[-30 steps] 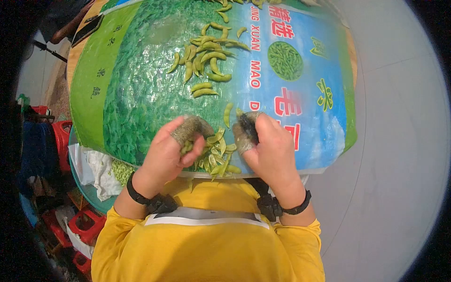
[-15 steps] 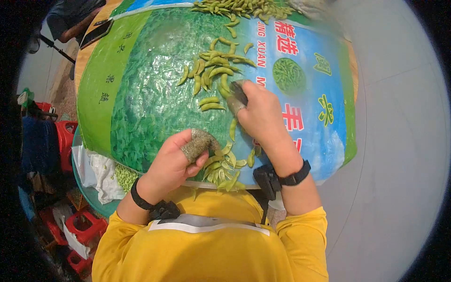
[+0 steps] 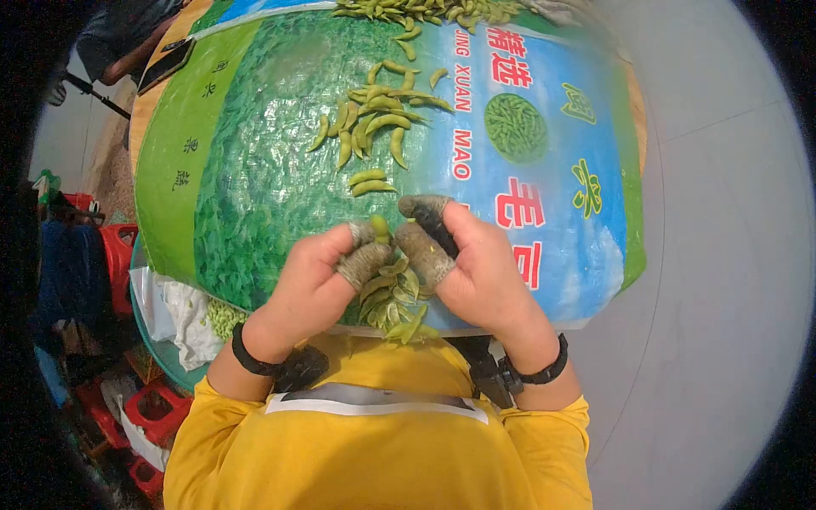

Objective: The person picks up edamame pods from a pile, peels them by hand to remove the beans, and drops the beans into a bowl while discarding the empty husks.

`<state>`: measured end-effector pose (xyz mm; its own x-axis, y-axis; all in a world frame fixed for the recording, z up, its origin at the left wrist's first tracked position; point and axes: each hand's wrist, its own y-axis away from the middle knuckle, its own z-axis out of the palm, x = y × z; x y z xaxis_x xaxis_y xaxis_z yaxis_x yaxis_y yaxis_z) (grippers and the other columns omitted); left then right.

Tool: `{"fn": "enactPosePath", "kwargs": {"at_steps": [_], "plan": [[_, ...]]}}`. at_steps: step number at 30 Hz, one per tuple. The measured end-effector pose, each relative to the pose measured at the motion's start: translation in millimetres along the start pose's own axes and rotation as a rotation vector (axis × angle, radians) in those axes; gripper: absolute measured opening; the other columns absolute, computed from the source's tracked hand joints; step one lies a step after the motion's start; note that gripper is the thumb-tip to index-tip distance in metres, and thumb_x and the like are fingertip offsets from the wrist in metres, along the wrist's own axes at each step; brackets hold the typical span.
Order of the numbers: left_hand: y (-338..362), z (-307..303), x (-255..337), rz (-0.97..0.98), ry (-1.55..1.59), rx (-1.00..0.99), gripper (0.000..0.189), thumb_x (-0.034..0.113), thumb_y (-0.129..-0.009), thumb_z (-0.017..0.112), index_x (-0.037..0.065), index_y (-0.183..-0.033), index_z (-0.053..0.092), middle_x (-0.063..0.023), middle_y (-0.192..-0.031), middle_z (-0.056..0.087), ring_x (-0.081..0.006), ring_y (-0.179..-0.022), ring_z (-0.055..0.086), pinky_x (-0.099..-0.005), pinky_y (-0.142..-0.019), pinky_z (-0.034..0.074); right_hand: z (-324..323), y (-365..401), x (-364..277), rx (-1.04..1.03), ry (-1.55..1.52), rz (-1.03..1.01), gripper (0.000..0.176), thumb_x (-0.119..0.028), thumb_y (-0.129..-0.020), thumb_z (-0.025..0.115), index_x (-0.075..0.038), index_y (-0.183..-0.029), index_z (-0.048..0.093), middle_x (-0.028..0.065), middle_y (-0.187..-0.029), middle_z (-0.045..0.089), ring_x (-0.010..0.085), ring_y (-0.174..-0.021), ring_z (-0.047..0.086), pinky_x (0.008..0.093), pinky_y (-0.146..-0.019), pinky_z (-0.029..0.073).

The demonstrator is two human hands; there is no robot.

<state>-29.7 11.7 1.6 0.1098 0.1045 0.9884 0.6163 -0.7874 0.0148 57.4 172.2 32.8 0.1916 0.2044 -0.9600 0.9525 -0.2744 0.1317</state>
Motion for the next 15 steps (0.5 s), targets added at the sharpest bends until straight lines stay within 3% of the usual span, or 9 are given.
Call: {"fn": "enactPosePath", "kwargs": {"at_steps": [1, 3, 7, 15], "plan": [[1, 0, 0, -0.047, 0.126, 0.068, 0.015, 0.008, -0.080, 0.053, 0.004, -0.092, 0.061, -0.0167, -0.076, 0.062, -0.0323, -0.071, 0.062, -0.0351, -0.062, 0.047, 1, 3, -4, -0.030, 0.067, 0.063, 0.029, -0.009, -0.086, 0.057, 0.001, -0.113, 0.053, 0.0095, -0.089, 0.064, 0.0118, -0.081, 0.060, 0.0262, -0.072, 0.048], [3, -3, -8, -0.008, 0.040, 0.082, 0.017, 0.005, -0.078, 0.051, 0.005, -0.091, 0.062, -0.0160, -0.076, 0.062, -0.0289, -0.070, 0.063, -0.0330, -0.063, 0.047, 2, 8, -7, -0.094, 0.088, 0.063, 0.031, -0.009, -0.086, 0.055, 0.001, -0.116, 0.051, 0.0117, -0.091, 0.063, 0.0161, -0.082, 0.062, 0.0279, -0.072, 0.048], [4, -2, -4, 0.003, -0.009, 0.002, 0.021, 0.003, -0.075, 0.049, 0.004, -0.092, 0.062, -0.0165, -0.076, 0.062, -0.0307, -0.070, 0.062, -0.0342, -0.063, 0.048, 5, 13, 1, -0.158, 0.132, -0.050, 0.038, -0.006, -0.083, 0.053, -0.001, -0.120, 0.047, 0.0174, -0.094, 0.062, 0.0265, -0.085, 0.064, 0.0321, -0.072, 0.048], [6, 5, 2, 0.061, -0.073, 0.074, 0.017, 0.002, -0.072, 0.052, 0.002, -0.088, 0.058, -0.0187, -0.075, 0.060, -0.0363, -0.067, 0.060, -0.0376, -0.060, 0.048, 3, 16, -1, -0.190, 0.156, -0.031, 0.047, -0.002, -0.077, 0.053, -0.003, -0.124, 0.046, 0.0201, -0.098, 0.060, 0.0328, -0.089, 0.062, 0.0340, -0.074, 0.048]]}}
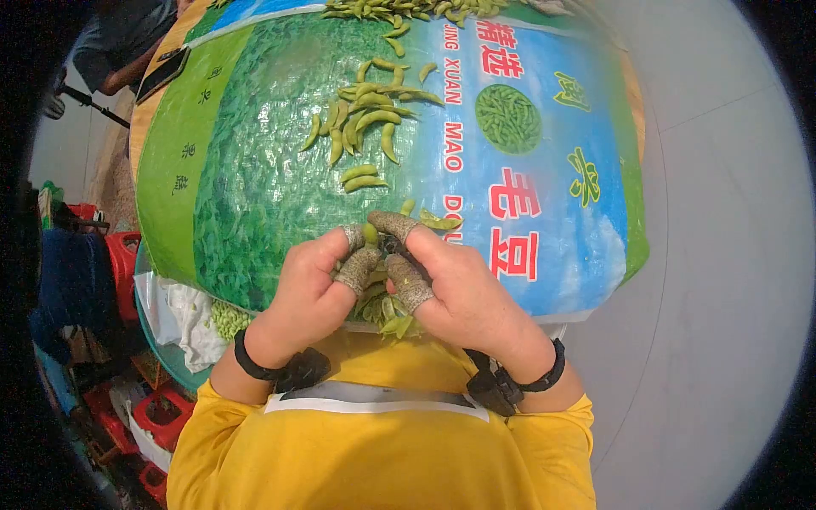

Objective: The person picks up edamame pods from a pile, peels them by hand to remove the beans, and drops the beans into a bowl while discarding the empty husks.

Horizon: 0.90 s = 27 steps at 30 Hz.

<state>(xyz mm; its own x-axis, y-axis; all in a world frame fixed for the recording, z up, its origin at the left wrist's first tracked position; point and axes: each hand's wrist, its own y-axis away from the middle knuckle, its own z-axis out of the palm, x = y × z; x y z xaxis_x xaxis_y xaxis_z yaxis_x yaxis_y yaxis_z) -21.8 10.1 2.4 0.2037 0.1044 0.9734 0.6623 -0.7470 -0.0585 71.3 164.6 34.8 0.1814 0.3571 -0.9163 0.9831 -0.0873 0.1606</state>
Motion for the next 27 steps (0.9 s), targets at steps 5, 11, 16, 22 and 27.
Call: {"fn": "enactPosePath", "kwargs": {"at_steps": [5, 11, 16, 22, 27], "plan": [[5, 4, 0, 0.191, -0.370, 0.096, 0.007, 0.004, -0.075, 0.056, 0.000, -0.078, 0.051, -0.0209, -0.071, 0.055, -0.0396, -0.064, 0.056, -0.0388, -0.055, 0.046, 7, -4, 3, 0.033, 0.050, -0.067, 0.047, -0.002, -0.080, 0.053, -0.005, -0.126, 0.045, 0.0150, -0.096, 0.061, 0.0279, -0.082, 0.063, 0.0319, -0.072, 0.048], [8, -6, 4, -0.376, 0.597, -0.168, 0.013, 0.008, -0.085, 0.057, 0.002, -0.096, 0.060, -0.0034, -0.079, 0.063, -0.0136, -0.066, 0.059, -0.0285, -0.062, 0.048, -6, -2, 20, -0.406, -1.311, 0.346, 0.033, -0.010, -0.092, 0.046, -0.010, -0.125, 0.048, -0.0010, -0.083, 0.056, 0.0058, -0.068, 0.051, 0.0213, -0.062, 0.045], [8, -5, 1, -0.278, 0.573, -0.206, 0.018, 0.010, -0.088, 0.056, 0.003, -0.104, 0.061, 0.0018, -0.085, 0.063, -0.0049, -0.075, 0.055, -0.0234, -0.067, 0.047, 7, 8, -8, -0.045, -0.504, 0.204, 0.032, -0.008, -0.089, 0.049, -0.011, -0.121, 0.050, 0.0028, -0.079, 0.059, 0.0116, -0.064, 0.056, 0.0249, -0.059, 0.046], [4, 7, -10, -0.129, 0.318, -0.024, 0.019, 0.015, -0.089, 0.055, 0.004, -0.104, 0.060, 0.0000, -0.080, 0.063, -0.0045, -0.071, 0.054, -0.0209, -0.061, 0.045, 17, 7, 1, 0.072, 0.004, 0.027, 0.040, -0.002, -0.080, 0.053, -0.008, -0.120, 0.049, 0.0168, -0.088, 0.062, 0.0317, -0.078, 0.063, 0.0358, -0.066, 0.049], [6, -3, -10, -0.339, 0.555, -0.135, 0.015, 0.016, -0.091, 0.050, 0.005, -0.098, 0.058, 0.0021, -0.067, 0.054, -0.0027, -0.058, 0.046, -0.0180, -0.049, 0.036, 10, 2, 0, 0.051, -0.371, 0.151, 0.035, -0.004, -0.085, 0.050, -0.007, -0.119, 0.050, 0.0084, -0.084, 0.062, 0.0195, -0.069, 0.062, 0.0317, -0.062, 0.049]]}}
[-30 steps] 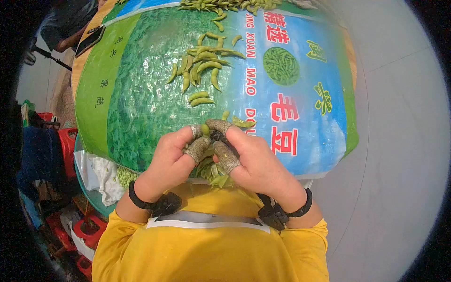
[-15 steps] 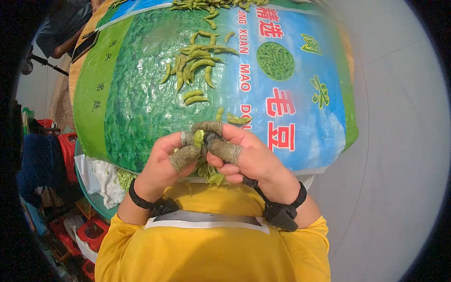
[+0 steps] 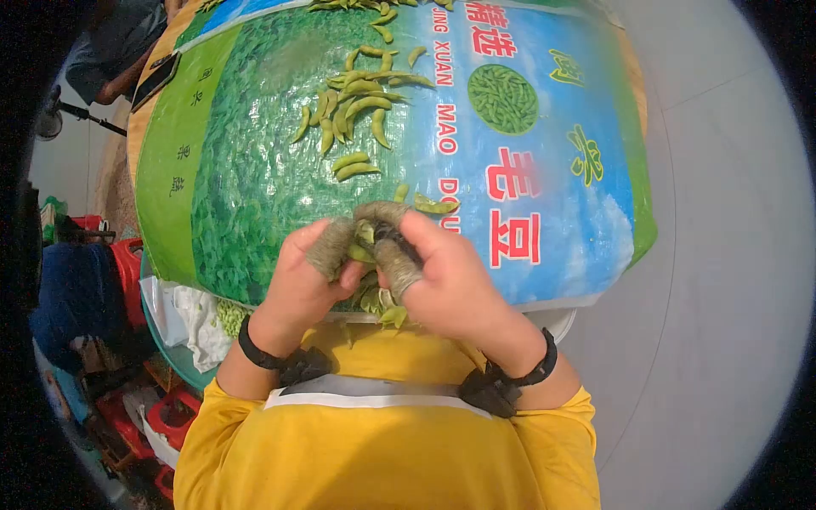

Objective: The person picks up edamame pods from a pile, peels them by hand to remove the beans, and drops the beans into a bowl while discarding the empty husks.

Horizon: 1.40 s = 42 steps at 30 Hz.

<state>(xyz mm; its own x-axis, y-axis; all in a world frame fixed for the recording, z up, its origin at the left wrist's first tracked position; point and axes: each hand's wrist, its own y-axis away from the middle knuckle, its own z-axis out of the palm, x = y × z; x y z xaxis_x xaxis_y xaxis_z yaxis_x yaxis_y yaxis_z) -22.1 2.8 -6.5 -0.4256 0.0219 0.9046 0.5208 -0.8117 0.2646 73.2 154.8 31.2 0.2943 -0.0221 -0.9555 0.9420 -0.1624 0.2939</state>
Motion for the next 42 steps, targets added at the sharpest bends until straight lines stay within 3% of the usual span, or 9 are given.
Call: {"fn": "enactPosePath", "kwargs": {"at_steps": [5, 11, 13, 15, 23, 27, 35, 40, 42], "plan": [[-2, 1, -1, -0.038, 0.115, 0.053, 0.016, 0.014, -0.092, 0.045, 0.005, -0.099, 0.057, 0.0032, -0.067, 0.050, -0.0021, -0.055, 0.040, -0.0164, -0.047, 0.030, -9, 6, 5, -0.054, -0.355, 0.161, 0.029, -0.008, -0.088, 0.050, -0.006, -0.118, 0.052, 0.0005, -0.081, 0.059, 0.0072, -0.063, 0.055, 0.0236, -0.056, 0.047], [0, 9, 12, -0.008, 0.136, 0.136, 0.027, 0.009, -0.093, 0.040, 0.006, -0.117, 0.052, 0.0029, -0.072, 0.052, -0.0026, -0.060, 0.043, -0.0150, -0.051, 0.032, -7, 8, 27, 0.227, 0.387, -0.215, 0.023, -0.013, -0.088, 0.054, -0.006, -0.110, 0.057, -0.0007, -0.074, 0.058, 0.0036, -0.052, 0.048, 0.0173, -0.043, 0.036], [0, 16, 8, -0.010, 0.137, 0.085, 0.028, 0.009, -0.092, 0.041, 0.006, -0.118, 0.051, 0.0026, -0.073, 0.052, -0.0028, -0.060, 0.043, -0.0152, -0.052, 0.033, -3, 5, 9, 0.105, -0.193, 0.225, 0.022, -0.017, -0.086, 0.060, -0.005, -0.104, 0.058, -0.0005, -0.071, 0.058, 0.0043, -0.051, 0.049, 0.0180, -0.044, 0.038], [1, 18, 6, -0.013, 0.135, 0.033, 0.028, 0.008, -0.092, 0.042, 0.006, -0.118, 0.051, 0.0023, -0.074, 0.053, -0.0030, -0.060, 0.043, -0.0154, -0.053, 0.033, -1, -3, 17, 0.118, -0.236, 0.172, 0.022, -0.019, -0.085, 0.062, -0.004, -0.102, 0.058, -0.0008, -0.070, 0.057, 0.0043, -0.050, 0.048, 0.0180, -0.044, 0.037], [11, 10, 10, 0.225, -0.511, 0.149, 0.026, 0.011, -0.090, 0.050, 0.003, -0.114, 0.054, -0.0068, -0.074, 0.058, -0.0155, -0.066, 0.057, -0.0292, -0.058, 0.045, -12, -1, 1, 0.207, 0.108, 0.108, 0.021, -0.018, -0.082, 0.066, -0.002, -0.094, 0.060, 0.0001, -0.070, 0.059, 0.0047, -0.053, 0.048, 0.0209, -0.048, 0.040], [5, 11, 3, 0.454, -0.870, 0.004, 0.022, 0.008, -0.085, 0.055, 0.001, -0.106, 0.056, -0.0177, -0.086, 0.061, -0.0328, -0.078, 0.062, -0.0363, -0.067, 0.049, -7, -3, 1, 0.162, 0.240, -0.029, 0.022, -0.017, -0.083, 0.064, 0.000, -0.097, 0.059, 0.0043, -0.078, 0.062, 0.0087, -0.068, 0.055, 0.0252, -0.062, 0.046], [8, 4, 6, 0.040, -0.238, 0.070, 0.018, 0.009, -0.085, 0.054, 0.000, -0.101, 0.058, -0.0135, -0.079, 0.063, -0.0198, -0.070, 0.062, -0.0288, -0.064, 0.048, -1, 10, -1, 0.048, 0.084, 0.055, 0.037, -0.008, -0.084, 0.056, -0.001, -0.120, 0.049, 0.0109, -0.088, 0.062, 0.0126, -0.077, 0.061, 0.0277, -0.069, 0.048], [4, 5, 5, 0.183, -0.436, 0.040, 0.020, 0.008, -0.084, 0.053, 0.000, -0.102, 0.057, -0.0157, -0.082, 0.062, -0.0254, -0.071, 0.062, -0.0311, -0.065, 0.048, 2, 9, 2, 0.001, 0.118, -0.039, 0.034, -0.008, -0.091, 0.048, -0.004, -0.125, 0.046, -0.0018, -0.073, 0.056, 0.0023, -0.050, 0.044, 0.0157, -0.045, 0.035], [4, 5, 8, 0.288, -0.561, 0.047, 0.020, 0.007, -0.084, 0.052, 0.000, -0.102, 0.057, -0.0164, -0.083, 0.062, -0.0282, -0.072, 0.062, -0.0322, -0.065, 0.048, -1, 9, 0, -0.019, 0.125, -0.021, 0.040, -0.003, -0.086, 0.048, -0.004, -0.126, 0.046, 0.0023, -0.080, 0.059, 0.0059, -0.062, 0.052, 0.0204, -0.057, 0.041]]}}
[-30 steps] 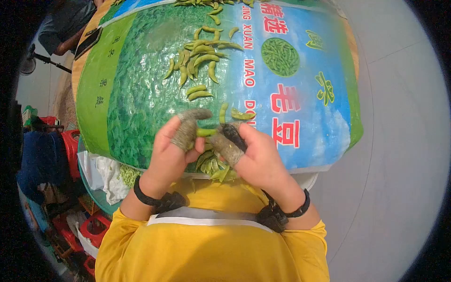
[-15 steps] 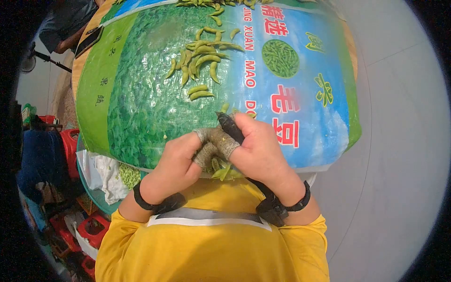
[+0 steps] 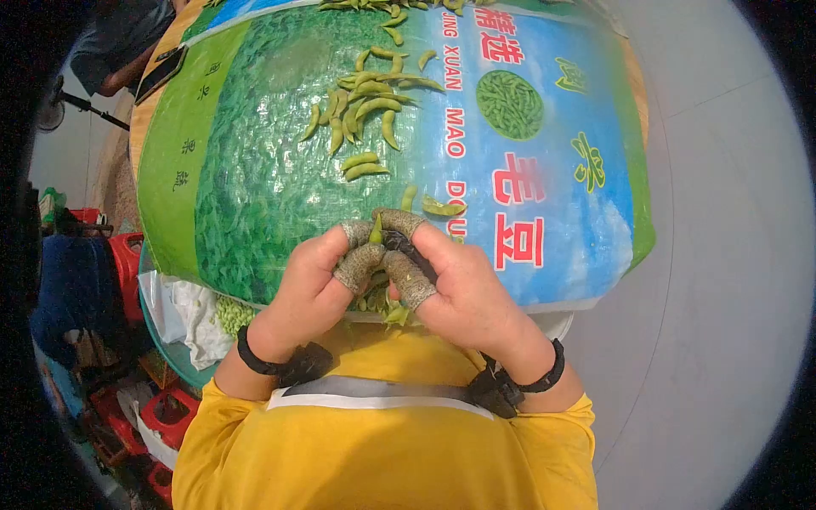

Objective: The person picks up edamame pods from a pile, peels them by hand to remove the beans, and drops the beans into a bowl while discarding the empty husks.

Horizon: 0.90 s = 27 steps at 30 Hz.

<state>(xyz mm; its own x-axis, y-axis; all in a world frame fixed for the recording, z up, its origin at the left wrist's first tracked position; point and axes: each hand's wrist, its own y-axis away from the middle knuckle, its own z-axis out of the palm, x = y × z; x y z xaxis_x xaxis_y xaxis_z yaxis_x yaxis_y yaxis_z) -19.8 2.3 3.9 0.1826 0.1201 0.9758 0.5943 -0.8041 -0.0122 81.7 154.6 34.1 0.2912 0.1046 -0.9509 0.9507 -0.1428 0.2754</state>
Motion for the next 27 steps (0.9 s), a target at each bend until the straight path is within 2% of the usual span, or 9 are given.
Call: {"fn": "enactPosePath", "kwargs": {"at_steps": [1, 11, 13, 15, 17, 18, 20, 23, 27], "plan": [[0, -1, 0, 0.002, -0.004, -0.019, 0.021, 0.006, -0.083, 0.052, 0.001, -0.102, 0.057, -0.0171, -0.082, 0.062, -0.0309, -0.073, 0.062, -0.0335, -0.065, 0.048, -2, 0, -1, -0.019, 0.006, 0.017, 0.046, 0.001, -0.081, 0.048, -0.003, -0.127, 0.045, 0.0064, -0.087, 0.061, 0.0095, -0.074, 0.059, 0.0250, -0.069, 0.048], [1, -1, -5, 0.162, -0.253, 0.101, 0.020, 0.002, -0.076, 0.055, 0.001, -0.096, 0.055, -0.0194, -0.078, 0.058, -0.0383, -0.071, 0.059, -0.0400, -0.061, 0.047, -2, -4, -6, -0.077, -0.153, 0.080, 0.042, 0.001, -0.086, 0.045, -0.002, -0.128, 0.044, -0.0001, -0.085, 0.055, 0.0062, -0.073, 0.053, 0.0218, -0.068, 0.045], [1, 3, -6, 0.208, -0.333, 0.130, 0.019, 0.002, -0.075, 0.056, 0.001, -0.094, 0.055, -0.0197, -0.076, 0.057, -0.0395, -0.069, 0.057, -0.0414, -0.061, 0.047, 1, -7, 3, -0.046, -0.171, -0.004, 0.037, -0.007, -0.091, 0.048, -0.008, -0.128, 0.045, -0.0028, -0.070, 0.053, 0.0016, -0.047, 0.040, 0.0155, -0.042, 0.031], [1, 5, -9, 0.251, -0.413, 0.158, 0.018, 0.002, -0.074, 0.057, 0.001, -0.092, 0.056, -0.0200, -0.074, 0.056, -0.0408, -0.068, 0.056, -0.0428, -0.060, 0.046, -3, -12, 2, -0.080, -0.286, 0.105, 0.036, -0.009, -0.091, 0.049, -0.009, -0.127, 0.046, -0.0016, -0.074, 0.054, 0.0026, -0.052, 0.043, 0.0170, -0.044, 0.034], [-2, 4, -14, 0.309, -0.330, 0.176, 0.013, 0.005, -0.080, 0.055, 0.002, -0.093, 0.055, -0.0122, -0.068, 0.055, -0.0300, -0.059, 0.056, -0.0349, -0.052, 0.044, -5, -13, 4, -0.111, -0.400, 0.210, 0.035, -0.010, -0.091, 0.049, -0.009, -0.126, 0.047, -0.0004, -0.078, 0.054, 0.0037, -0.056, 0.046, 0.0185, -0.047, 0.037], [-2, 2, -10, 0.313, -0.328, 0.172, 0.013, 0.005, -0.080, 0.055, 0.002, -0.093, 0.055, -0.0122, -0.068, 0.055, -0.0300, -0.059, 0.056, -0.0349, -0.052, 0.044, -6, -12, 9, -0.177, -0.720, 0.269, 0.034, -0.013, -0.091, 0.050, -0.010, -0.125, 0.048, -0.0005, -0.076, 0.054, 0.0030, -0.052, 0.043, 0.0178, -0.044, 0.034], [0, -2, -1, -0.313, 0.535, 0.008, 0.009, 0.012, -0.088, 0.053, 0.005, -0.094, 0.054, -0.0007, -0.061, 0.049, -0.0123, -0.049, 0.046, -0.0238, -0.044, 0.035, -5, -11, 19, -0.242, -1.040, 0.329, 0.032, -0.015, -0.092, 0.051, -0.012, -0.124, 0.049, -0.0007, -0.074, 0.054, 0.0024, -0.049, 0.041, 0.0171, -0.040, 0.030], [0, -5, -8, -0.456, 1.074, -0.125, 0.012, 0.018, -0.093, 0.050, 0.007, -0.098, 0.053, 0.0062, -0.059, 0.040, -0.0022, -0.049, 0.035, -0.0172, -0.044, 0.025, 1, -11, 24, -0.317, -1.172, 0.297, 0.035, -0.017, -0.092, 0.051, -0.012, -0.126, 0.047, -0.0009, -0.073, 0.053, 0.0025, -0.048, 0.040, 0.0168, -0.041, 0.030], [-4, 3, -11, -0.497, 0.952, -0.001, 0.013, 0.017, -0.092, 0.050, 0.007, -0.100, 0.053, 0.0046, -0.056, 0.039, -0.0038, -0.045, 0.033, -0.0189, -0.042, 0.024, 9, -14, 16, -0.036, -0.245, 0.032, 0.048, -0.018, -0.090, 0.057, -0.017, -0.134, 0.039, 0.0010, -0.076, 0.056, 0.0077, -0.059, 0.051, 0.0208, -0.054, 0.044]]}}
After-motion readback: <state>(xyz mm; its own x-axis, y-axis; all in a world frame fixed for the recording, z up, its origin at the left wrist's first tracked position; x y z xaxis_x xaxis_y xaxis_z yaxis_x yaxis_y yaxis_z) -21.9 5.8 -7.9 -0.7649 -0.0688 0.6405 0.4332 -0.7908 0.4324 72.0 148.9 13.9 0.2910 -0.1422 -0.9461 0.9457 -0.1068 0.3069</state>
